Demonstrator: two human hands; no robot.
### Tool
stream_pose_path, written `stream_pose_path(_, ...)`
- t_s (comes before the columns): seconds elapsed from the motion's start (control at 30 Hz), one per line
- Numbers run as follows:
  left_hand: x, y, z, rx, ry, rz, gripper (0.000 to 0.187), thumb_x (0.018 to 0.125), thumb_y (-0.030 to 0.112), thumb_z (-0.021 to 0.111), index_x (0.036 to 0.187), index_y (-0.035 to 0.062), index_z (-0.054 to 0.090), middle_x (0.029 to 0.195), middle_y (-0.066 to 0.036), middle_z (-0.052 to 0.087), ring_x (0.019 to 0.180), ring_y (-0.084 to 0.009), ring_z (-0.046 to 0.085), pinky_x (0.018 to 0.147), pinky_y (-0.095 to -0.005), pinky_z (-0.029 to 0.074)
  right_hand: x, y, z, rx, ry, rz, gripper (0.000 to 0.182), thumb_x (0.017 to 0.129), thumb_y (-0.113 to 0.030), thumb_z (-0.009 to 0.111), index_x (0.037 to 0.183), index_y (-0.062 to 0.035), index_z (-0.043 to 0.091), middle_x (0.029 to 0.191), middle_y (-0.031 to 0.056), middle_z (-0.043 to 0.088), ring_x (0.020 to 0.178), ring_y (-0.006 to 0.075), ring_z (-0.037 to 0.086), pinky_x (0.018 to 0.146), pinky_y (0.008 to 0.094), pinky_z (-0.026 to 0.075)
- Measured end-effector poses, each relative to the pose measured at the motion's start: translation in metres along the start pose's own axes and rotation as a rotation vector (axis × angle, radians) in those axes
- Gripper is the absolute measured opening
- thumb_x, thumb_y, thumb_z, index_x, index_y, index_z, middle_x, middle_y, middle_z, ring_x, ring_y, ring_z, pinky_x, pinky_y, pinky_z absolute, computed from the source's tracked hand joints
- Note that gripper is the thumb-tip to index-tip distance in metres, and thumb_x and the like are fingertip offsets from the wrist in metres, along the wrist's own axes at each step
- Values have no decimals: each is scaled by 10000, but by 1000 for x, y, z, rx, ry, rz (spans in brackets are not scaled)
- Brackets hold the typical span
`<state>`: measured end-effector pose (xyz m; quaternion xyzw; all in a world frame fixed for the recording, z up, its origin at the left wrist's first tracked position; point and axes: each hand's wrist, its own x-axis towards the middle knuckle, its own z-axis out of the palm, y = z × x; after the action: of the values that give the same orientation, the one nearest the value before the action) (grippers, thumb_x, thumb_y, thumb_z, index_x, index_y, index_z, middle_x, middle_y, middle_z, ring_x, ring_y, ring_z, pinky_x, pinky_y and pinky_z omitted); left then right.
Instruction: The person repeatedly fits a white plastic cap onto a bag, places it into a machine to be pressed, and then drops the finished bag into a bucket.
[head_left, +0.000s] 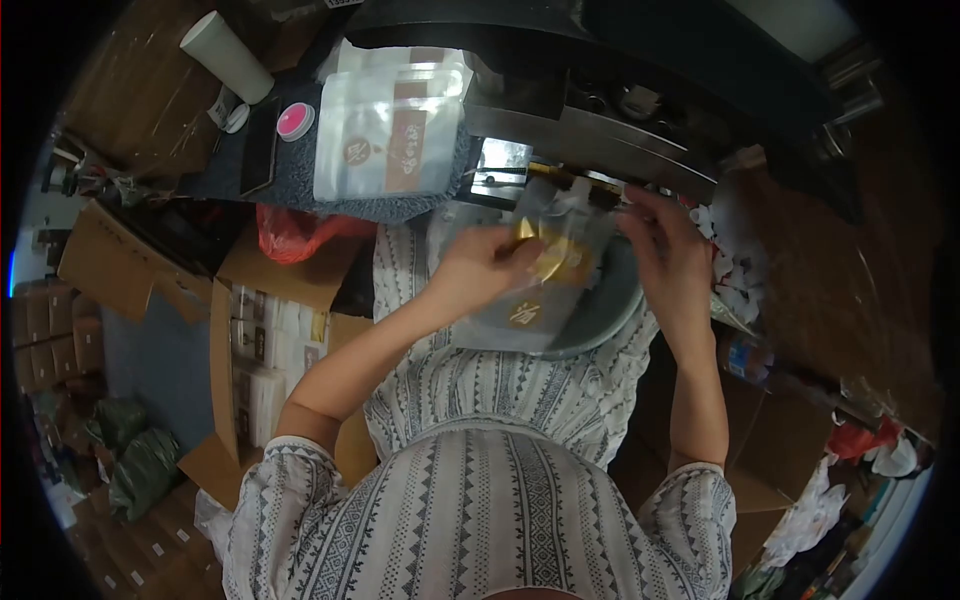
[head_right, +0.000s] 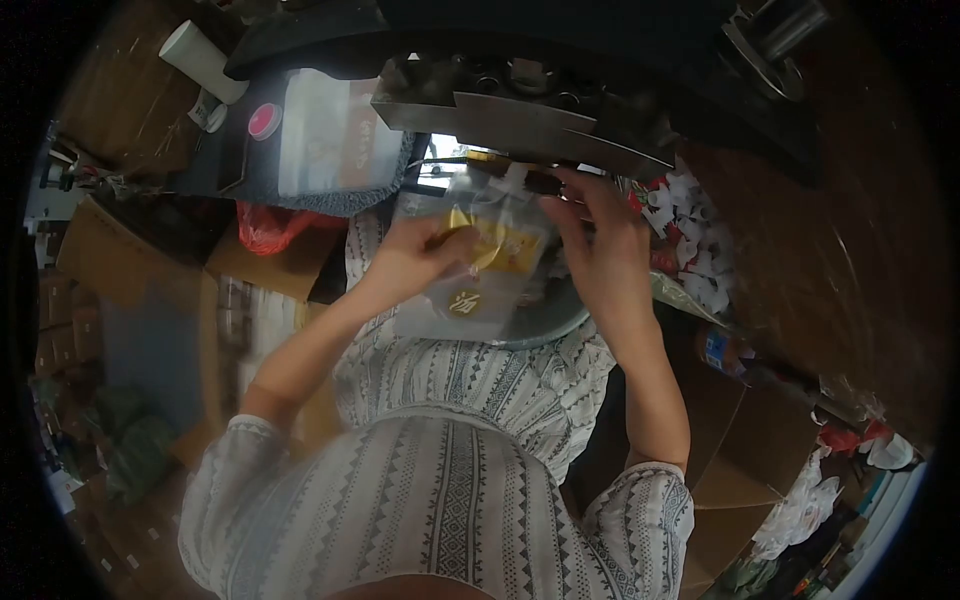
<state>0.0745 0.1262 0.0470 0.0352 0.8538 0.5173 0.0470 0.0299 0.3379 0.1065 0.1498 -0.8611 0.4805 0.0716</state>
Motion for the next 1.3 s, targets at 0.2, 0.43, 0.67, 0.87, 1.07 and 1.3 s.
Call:
stream_pose_path(0.2,34,4,7,-631,-68,-448,286,931,240,619,976,-41,652,884,-60,669,735,-75,633,644,-221,525,-5,38,-44,-713,157,-14,227,856,-65,606,1077,-27,636,953,180,675,838,330,672,732,388,529)
stream_pose_path(0.43,11,-55,-57,699,536,215,404,875,239,654,1186,-7,573,1122,-181,619,977,-288,619,801,-346,495,-1,86,-56,-590,7,224,160,845,-57,575,994,-15,617,938,201,664,904,393,636,751,456,498)
stream_pose_path(0.67,-34,-45,-77,654,483,8,232,797,19,623,1020,76,649,925,-106,622,872,-323,612,716,-393,481,-8,24,-61,-388,-23,194,239,775,-31,679,1006,-14,618,921,155,667,818,331,649,719,380,518)
stream_pose_path(0.87,-40,7,-62,685,593,258,149,804,18,626,940,65,665,844,-96,616,736,-308,624,609,-361,489,-2,-29,17,-125,-175,-415,232,792,11,671,1020,-25,654,1008,97,670,873,238,648,743,333,533)
stream_pose_path(1.07,-48,19,-37,430,194,276,124,793,14,656,917,22,659,815,-127,619,650,-294,614,574,-335,487,-1,-25,14,46,-375,-279,236,787,4,676,1021,-31,668,999,95,673,885,253,652,757,341,534)
stream_pose_path(1.3,-38,21,-24,461,267,277,79,803,89,668,863,44,643,768,-100,611,657,-306,617,555,-390,482,-5,-23,-10,-159,-216,-259,245,785,-2,681,1029,-26,667,995,106,674,884,265,658,748,339,534)
